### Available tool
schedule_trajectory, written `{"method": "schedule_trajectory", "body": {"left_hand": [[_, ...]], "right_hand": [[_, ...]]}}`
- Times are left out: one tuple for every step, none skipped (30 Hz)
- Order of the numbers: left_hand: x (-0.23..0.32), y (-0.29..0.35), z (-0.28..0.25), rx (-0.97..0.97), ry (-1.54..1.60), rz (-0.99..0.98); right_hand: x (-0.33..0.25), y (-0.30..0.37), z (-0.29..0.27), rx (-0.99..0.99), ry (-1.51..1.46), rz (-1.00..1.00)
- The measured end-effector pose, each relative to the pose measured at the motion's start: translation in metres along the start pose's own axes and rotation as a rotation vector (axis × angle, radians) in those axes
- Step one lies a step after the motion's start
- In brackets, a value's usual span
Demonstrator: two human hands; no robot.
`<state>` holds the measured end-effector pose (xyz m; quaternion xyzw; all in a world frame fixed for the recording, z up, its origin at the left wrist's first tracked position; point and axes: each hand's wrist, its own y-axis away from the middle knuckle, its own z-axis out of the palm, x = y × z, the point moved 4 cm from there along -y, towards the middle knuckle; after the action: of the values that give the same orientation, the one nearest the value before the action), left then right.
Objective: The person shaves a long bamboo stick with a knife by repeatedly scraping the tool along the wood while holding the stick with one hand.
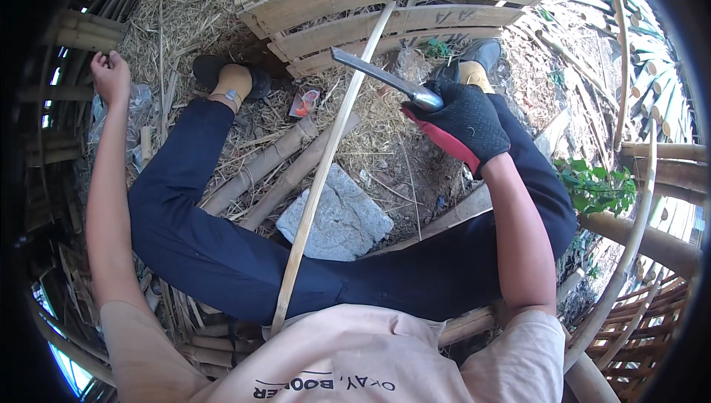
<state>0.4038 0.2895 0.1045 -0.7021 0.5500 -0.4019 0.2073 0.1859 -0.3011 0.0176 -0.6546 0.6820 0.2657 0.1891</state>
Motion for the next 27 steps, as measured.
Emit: {"method": "schedule_trajectory", "body": {"left_hand": [[0.006, -0.005, 0.008, -0.111, 0.153, -0.041], [0.014, -0.002, 0.016, -0.226, 0.292, -0.085], [0.023, 0.004, 0.025, -0.339, 0.430, -0.132], [0.041, 0.006, 0.027, -0.441, 0.567, -0.167], [0.092, 0.064, 0.039, -0.924, 1.040, -0.690], [0.103, 0.078, 0.034, -1.022, 0.957, -0.782], [0.106, 0.098, 0.035, -1.119, 0.876, -0.876], [0.105, 0.121, 0.042, -1.214, 0.801, -0.967], [0.099, 0.142, 0.047, -1.300, 0.716, -1.054], [0.087, 0.167, 0.057, -1.386, 0.623, -1.144], [-0.022, 0.082, 0.066, -0.710, 0.374, -0.451], [-0.006, 0.087, 0.089, -0.698, 0.353, -0.335], [0.015, 0.087, 0.097, -0.679, 0.324, -0.224], [0.041, 0.089, 0.099, -0.651, 0.297, -0.120], [0.062, 0.089, 0.093, -0.619, 0.254, -0.015], [0.077, 0.091, 0.086, -0.578, 0.202, 0.094], [0.083, 0.114, 0.090, -0.803, 0.212, 0.273], [0.082, 0.148, 0.094, -1.027, 0.219, 0.452], [0.079, 0.175, 0.095, -1.135, 0.114, 0.589], [0.078, 0.197, 0.093, -1.242, 0.008, 0.722], [0.077, 0.200, 0.094, -1.237, -0.054, 0.744], [0.078, 0.202, 0.093, -1.232, -0.116, 0.769], [0.080, 0.202, 0.093, -1.226, -0.178, 0.793], [0.082, 0.201, 0.094, -1.243, -0.186, 0.768], [0.083, 0.197, 0.097, -1.260, -0.201, 0.747], [0.083, 0.195, 0.098, -1.277, -0.216, 0.725], [0.084, 0.197, 0.099, -1.274, -0.249, 0.726]], "right_hand": [[-0.002, 0.003, -0.001, -0.008, 0.009, 0.003], [-0.003, 0.006, 0.000, -0.030, 0.011, 0.005], [0.001, 0.006, 0.000, -0.030, -0.009, 0.050], [0.010, 0.006, -0.001, -0.031, -0.018, 0.091], [0.024, 0.008, -0.006, -0.011, -0.010, 0.118], [0.025, 0.009, -0.007, 0.003, -0.017, 0.120], [0.022, 0.011, -0.006, 0.011, -0.020, 0.121], [0.019, 0.012, -0.007, 0.025, -0.015, 0.121], [0.015, 0.012, -0.009, 0.038, -0.016, 0.115], [0.015, 0.011, -0.011, 0.031, 0.006, 0.097], [-0.010, 0.003, 0.004, -0.005, -0.051, 0.002], [0.000, 0.003, 0.000, 0.003, -0.004, 0.018], [-0.007, 0.006, -0.005, 0.007, -0.043, 0.025], [-0.002, 0.007, -0.009, 0.012, -0.018, 0.053], [0.000, 0.009, -0.010, 0.009, -0.006, 0.076], [0.000, 0.009, -0.011, 0.008, -0.004, 0.091], [-0.001, 0.008, -0.009, 0.006, 0.008, 0.068], [0.002, 0.010, -0.006, 0.003, 0.020, 0.045], [0.004, 0.012, -0.005, 0.003, 0.043, 0.031], [0.004, 0.013, -0.005, 0.004, 0.061, 0.012], [0.002, 0.014, -0.005, 0.005, 0.079, -0.007], [0.000, 0.014, -0.005, 0.007, 0.097, -0.024], [-0.004, 0.013, -0.007, -0.008, 0.090, -0.035], [-0.007, 0.012, -0.009, -0.007, 0.045, -0.021], [-0.012, 0.012, -0.009, -0.005, -0.006, -0.008], [-0.013, 0.012, -0.008, -0.003, -0.057, 0.006], [-0.012, 0.012, -0.007, -0.018, -0.026, 0.011]]}}
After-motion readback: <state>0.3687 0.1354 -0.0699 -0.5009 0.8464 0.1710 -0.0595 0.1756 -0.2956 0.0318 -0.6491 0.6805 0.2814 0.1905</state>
